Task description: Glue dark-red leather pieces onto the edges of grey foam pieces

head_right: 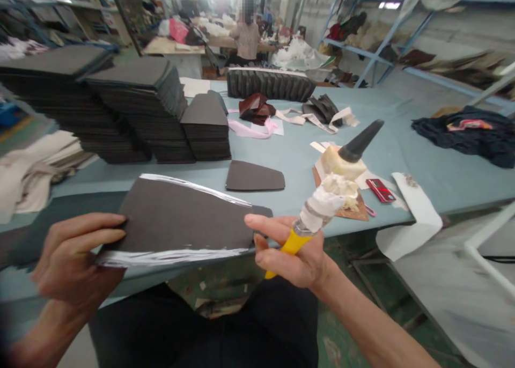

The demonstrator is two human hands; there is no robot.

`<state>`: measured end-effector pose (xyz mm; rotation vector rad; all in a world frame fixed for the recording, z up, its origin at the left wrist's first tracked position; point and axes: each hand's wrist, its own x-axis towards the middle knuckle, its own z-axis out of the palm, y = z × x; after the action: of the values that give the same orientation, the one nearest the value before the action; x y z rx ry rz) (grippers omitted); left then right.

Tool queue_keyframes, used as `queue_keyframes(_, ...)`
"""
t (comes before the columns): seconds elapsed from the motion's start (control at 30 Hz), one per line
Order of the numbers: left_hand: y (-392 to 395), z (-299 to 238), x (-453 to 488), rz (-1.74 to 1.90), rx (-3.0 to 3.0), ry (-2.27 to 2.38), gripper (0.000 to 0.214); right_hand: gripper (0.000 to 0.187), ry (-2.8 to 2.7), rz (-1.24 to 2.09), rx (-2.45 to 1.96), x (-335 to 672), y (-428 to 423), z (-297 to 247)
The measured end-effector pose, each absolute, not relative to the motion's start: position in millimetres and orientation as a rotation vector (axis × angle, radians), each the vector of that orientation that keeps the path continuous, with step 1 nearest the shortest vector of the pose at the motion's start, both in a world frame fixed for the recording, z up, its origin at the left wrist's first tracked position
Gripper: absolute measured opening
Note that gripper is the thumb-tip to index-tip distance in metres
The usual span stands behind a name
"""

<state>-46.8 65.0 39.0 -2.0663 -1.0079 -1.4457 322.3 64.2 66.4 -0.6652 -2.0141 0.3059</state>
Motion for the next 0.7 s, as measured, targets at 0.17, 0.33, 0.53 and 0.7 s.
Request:
queue_keyframes(0.17,63.5,41.0,-43.7,-1.358,-2.076,-0.969,0.012,0.044,-2.046,0.169,-0.580,320.7,68.3,63.1)
queue_keyframes(0.33,60.3,37.5,-45.4,-1.389,-2.074,-1.017,0.016,0.041,-1.996,0.429,-0.723,323.5,67.4,57.9)
queue_keyframes(0.53,56.7,35.6,-43.1,-1.418,-2.055,-1.056,0.016,0.039,-1.990,0.466,-0.754,324.1,61.0,64.3)
queue_keyframes(0.7,51.0,33.4,-37.3,-1.430,-2.110,-1.096,0.017,0.027,-1.833,0.456,-0.850,319.2,58.1,65.0)
